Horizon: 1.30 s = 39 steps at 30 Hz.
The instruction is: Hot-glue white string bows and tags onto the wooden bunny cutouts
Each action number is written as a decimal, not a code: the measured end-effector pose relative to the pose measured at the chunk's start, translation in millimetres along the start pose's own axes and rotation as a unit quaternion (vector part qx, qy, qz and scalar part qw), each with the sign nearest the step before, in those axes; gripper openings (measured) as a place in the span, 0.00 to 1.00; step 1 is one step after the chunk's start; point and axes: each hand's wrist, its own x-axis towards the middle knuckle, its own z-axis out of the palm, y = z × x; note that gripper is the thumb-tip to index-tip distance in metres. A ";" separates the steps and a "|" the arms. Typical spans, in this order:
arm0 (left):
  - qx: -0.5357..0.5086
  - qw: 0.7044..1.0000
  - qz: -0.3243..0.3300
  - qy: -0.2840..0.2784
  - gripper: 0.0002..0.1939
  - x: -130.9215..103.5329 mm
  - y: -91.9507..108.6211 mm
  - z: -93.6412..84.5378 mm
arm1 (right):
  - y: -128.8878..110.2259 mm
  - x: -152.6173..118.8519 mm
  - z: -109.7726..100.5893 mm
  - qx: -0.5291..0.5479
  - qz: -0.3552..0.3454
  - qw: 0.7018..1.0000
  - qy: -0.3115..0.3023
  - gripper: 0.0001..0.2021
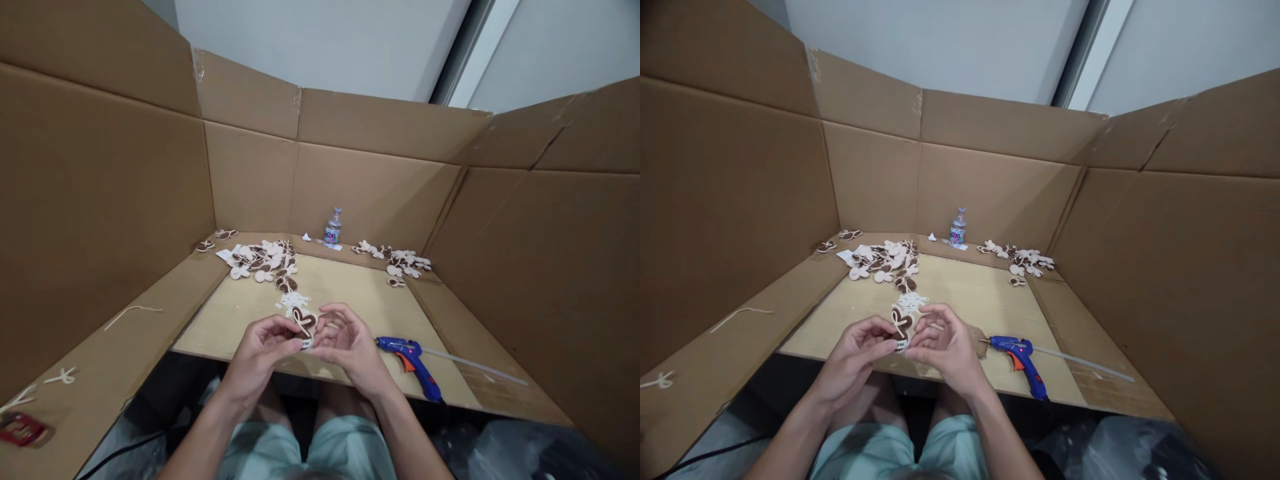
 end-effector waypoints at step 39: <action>0.500 0.858 0.012 0.118 0.13 173.7 -66.3 -22.2 | -17.9 -82.1 -162.5 -0.719 0.264 0.619 0.174 0.08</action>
